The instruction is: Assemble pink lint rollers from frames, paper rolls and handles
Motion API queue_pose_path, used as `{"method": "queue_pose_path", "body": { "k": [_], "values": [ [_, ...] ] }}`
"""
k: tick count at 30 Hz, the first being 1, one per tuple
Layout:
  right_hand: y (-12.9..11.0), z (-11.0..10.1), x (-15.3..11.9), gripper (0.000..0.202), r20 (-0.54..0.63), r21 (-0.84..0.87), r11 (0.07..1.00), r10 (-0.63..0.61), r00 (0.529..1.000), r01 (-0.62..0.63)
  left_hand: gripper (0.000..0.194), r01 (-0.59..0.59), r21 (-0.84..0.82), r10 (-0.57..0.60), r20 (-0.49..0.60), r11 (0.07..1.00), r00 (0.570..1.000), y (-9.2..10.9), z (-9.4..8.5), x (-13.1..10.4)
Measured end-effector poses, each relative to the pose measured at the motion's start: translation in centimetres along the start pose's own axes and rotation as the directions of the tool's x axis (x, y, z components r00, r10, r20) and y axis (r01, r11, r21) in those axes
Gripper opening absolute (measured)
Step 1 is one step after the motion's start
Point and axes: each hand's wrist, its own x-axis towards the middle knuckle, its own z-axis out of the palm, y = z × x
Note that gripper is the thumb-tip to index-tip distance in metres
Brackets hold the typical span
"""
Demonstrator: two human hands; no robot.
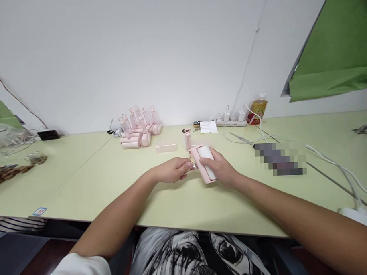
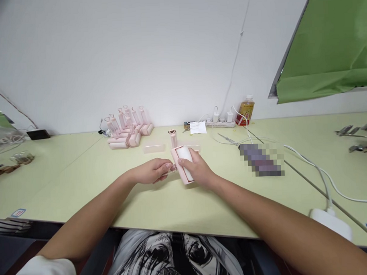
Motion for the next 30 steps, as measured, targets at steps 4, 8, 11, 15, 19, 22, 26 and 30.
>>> {"method": "queue_pose_path", "body": {
  "k": [4, 8, 11, 15, 19, 22, 26, 30],
  "values": [
    [0.6, 0.1, 0.3, 0.034, -0.061, -0.107, 0.993, -0.048, 0.997, 0.041, 0.045, -0.009, 0.172, 0.023, -0.077, 0.985, 0.997, 0.0, 0.2, 0.2],
    [0.5, 0.1, 0.6, 0.035, -0.134, -0.202, 0.979, -0.057, 0.989, 0.029, 0.041, 0.008, 0.345, 0.055, -0.174, 0.939, 0.983, -0.3, 0.6, 0.5],
    [-0.5, 0.1, 0.5, 0.035, -0.141, -0.179, 0.984, -0.051, 0.989, 0.026, 0.042, -0.019, 0.307, 0.080, -0.187, 0.952, 0.979, -0.3, 0.5, 0.7],
    [-2.3, -0.7, 0.5, 0.038, -0.149, -0.096, 0.994, -0.060, 0.987, 0.046, 0.047, -0.062, 0.080, 0.073, -0.135, 0.995, 0.988, -0.1, -0.4, 0.4],
    [-3.6, -3.9, 1.6, 0.036, -0.415, 0.032, 0.996, -0.062, 0.908, 0.083, 0.046, 0.030, -0.030, -0.035, -0.162, 0.999, 0.986, -1.4, -2.9, -0.8],
    [-3.8, -5.7, 2.3, 0.031, -0.494, 0.188, 0.971, -0.035, 0.869, 0.146, 0.046, 0.018, -0.141, -0.060, -0.298, 0.990, 0.953, -2.7, -4.4, -1.5],
    [-3.2, -3.7, 1.5, 0.038, -0.305, 0.245, 0.967, 0.004, 0.952, 0.075, 0.049, -0.022, -0.194, -0.021, -0.218, 0.981, 0.976, -2.4, -3.6, -1.4],
    [-2.5, -0.4, -0.2, 0.037, -0.097, 0.128, 0.989, -0.056, 0.994, 0.068, 0.051, -0.026, -0.189, 0.017, -0.050, 0.982, 0.999, -0.6, -1.4, -0.7]
  ]
}}
